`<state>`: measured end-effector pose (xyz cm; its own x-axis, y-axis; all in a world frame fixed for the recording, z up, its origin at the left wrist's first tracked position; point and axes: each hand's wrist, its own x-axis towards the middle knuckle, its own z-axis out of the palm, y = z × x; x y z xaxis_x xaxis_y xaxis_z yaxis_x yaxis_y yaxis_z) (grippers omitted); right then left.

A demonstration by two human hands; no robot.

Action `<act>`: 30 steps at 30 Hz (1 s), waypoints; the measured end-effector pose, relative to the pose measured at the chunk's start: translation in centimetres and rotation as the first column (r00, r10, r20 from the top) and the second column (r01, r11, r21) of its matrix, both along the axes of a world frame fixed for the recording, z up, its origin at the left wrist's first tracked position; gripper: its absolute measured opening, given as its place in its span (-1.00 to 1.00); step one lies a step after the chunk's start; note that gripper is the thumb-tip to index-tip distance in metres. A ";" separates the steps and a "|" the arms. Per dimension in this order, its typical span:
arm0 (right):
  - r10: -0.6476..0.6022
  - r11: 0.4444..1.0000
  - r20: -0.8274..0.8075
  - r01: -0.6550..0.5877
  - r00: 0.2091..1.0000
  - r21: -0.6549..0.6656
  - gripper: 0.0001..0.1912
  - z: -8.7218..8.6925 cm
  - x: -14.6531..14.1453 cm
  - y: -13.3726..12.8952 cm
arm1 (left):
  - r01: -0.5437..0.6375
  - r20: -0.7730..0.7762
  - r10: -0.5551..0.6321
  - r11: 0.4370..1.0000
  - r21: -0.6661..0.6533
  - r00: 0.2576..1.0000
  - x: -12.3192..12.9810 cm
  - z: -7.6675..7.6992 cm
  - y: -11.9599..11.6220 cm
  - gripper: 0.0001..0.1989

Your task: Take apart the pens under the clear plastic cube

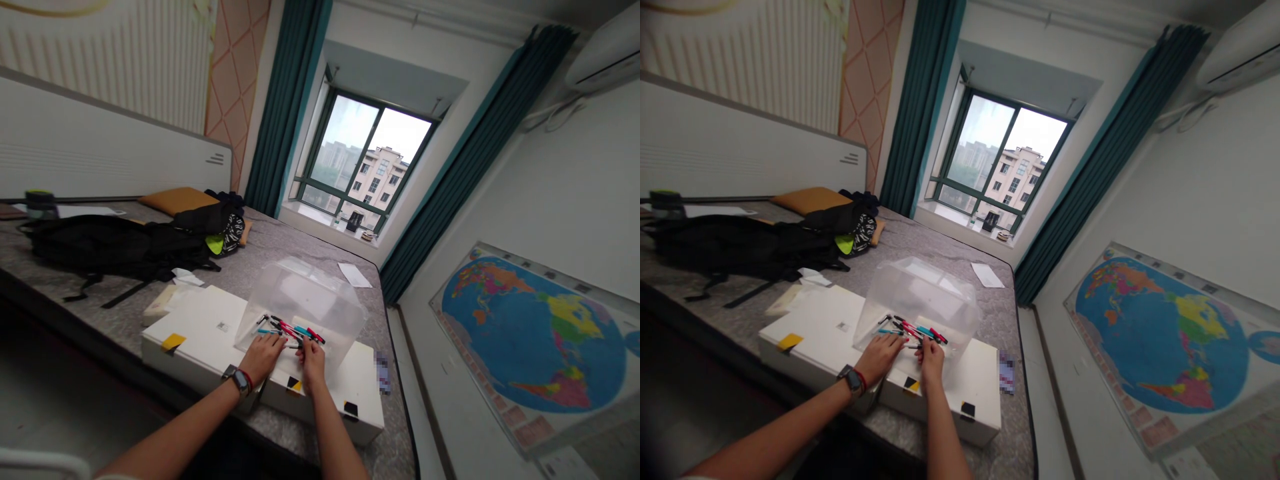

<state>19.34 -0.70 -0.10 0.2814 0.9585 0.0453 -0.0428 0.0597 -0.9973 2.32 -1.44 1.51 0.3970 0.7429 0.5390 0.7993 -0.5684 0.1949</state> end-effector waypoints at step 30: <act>0.003 1.000 -0.091 -0.002 0.996 0.006 -0.59 0.2 0.1 -0.1 | 0.028 0.040 -0.028 1.000 0.012 0.999 0.0 -0.7 0.4 -0.72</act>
